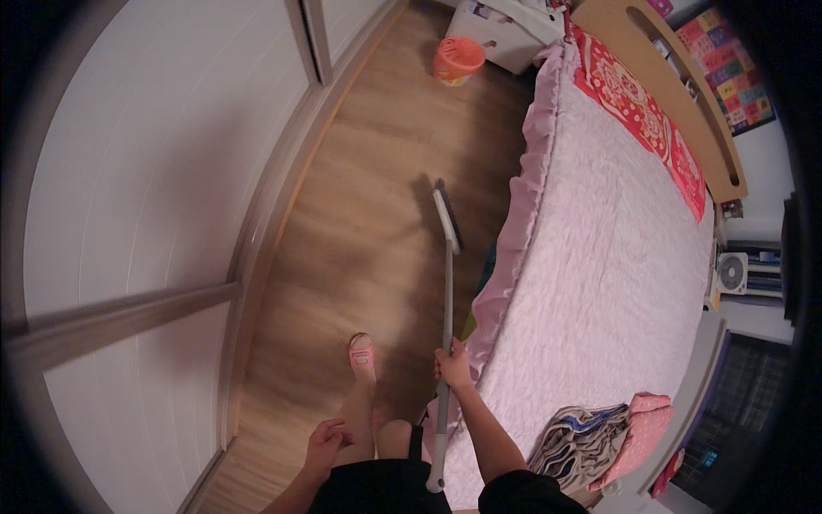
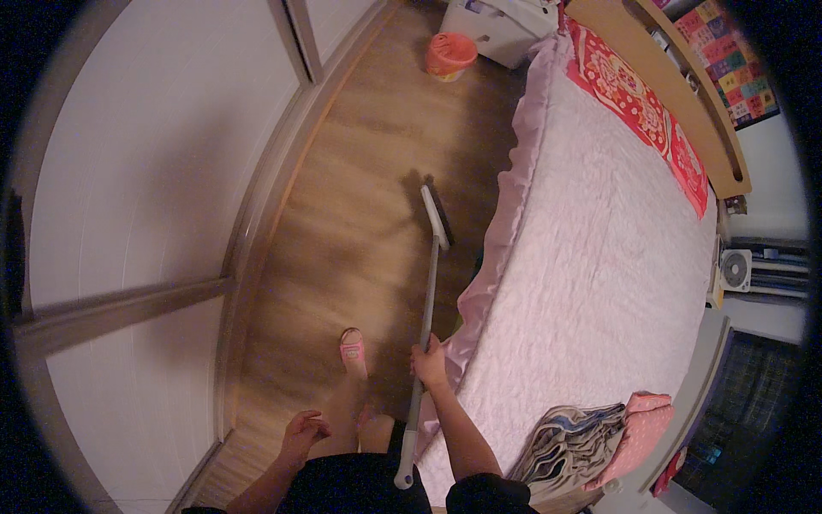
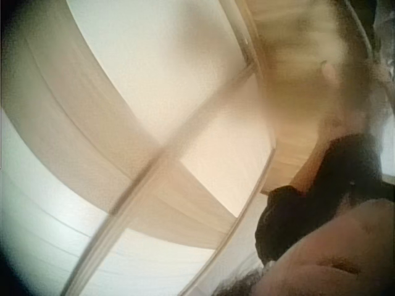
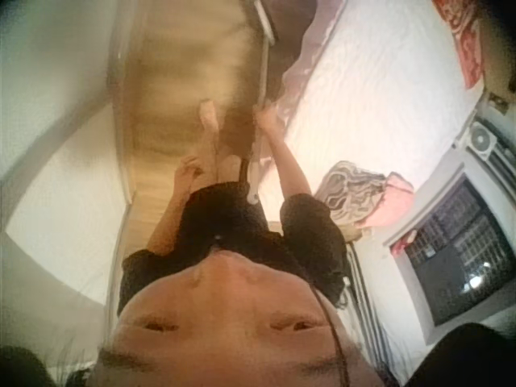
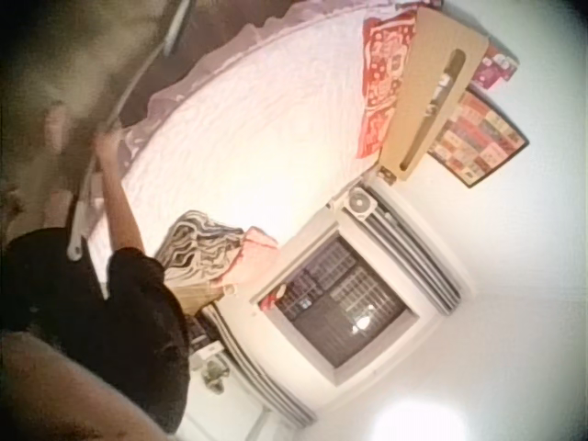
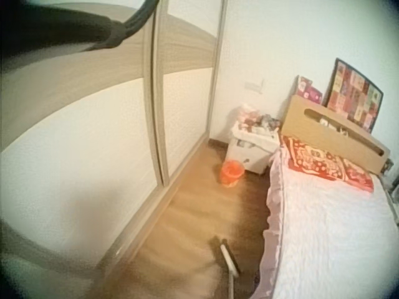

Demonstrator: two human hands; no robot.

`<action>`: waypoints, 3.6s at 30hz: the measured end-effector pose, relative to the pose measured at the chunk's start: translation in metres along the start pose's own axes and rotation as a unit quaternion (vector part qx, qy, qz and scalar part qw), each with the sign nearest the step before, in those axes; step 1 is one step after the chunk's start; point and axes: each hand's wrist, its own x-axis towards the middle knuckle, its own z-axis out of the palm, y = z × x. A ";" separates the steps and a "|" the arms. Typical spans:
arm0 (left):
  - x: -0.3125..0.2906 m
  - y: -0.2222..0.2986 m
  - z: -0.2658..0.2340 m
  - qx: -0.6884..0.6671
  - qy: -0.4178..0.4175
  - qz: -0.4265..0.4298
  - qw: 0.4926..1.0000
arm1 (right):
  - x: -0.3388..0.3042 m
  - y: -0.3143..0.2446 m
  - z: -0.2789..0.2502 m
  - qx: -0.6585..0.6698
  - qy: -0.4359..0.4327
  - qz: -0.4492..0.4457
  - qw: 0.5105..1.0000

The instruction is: The person sweeps a wooden floor in a bedroom using a broom and dustpan. They systematically clean the area around a bed with pink bedding, a small table, and a play mat, moving the dustpan to collect debris as they progress.

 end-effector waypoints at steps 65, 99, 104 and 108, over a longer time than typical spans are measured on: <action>0.490 0.594 0.389 0.715 0.111 -0.197 0.661 | 0.608 -0.770 -0.036 -0.068 -0.225 0.053 0.970; 0.543 0.779 0.421 0.729 0.006 -0.173 0.662 | 0.793 -0.957 0.064 0.046 -0.195 0.111 0.973; 0.542 0.777 0.410 0.731 0.017 -0.190 0.655 | 0.774 -0.921 0.067 0.144 -0.112 0.101 0.978; 0.544 0.773 0.410 0.755 0.023 -0.163 0.635 | 0.758 -0.895 0.059 0.201 -0.087 0.103 0.970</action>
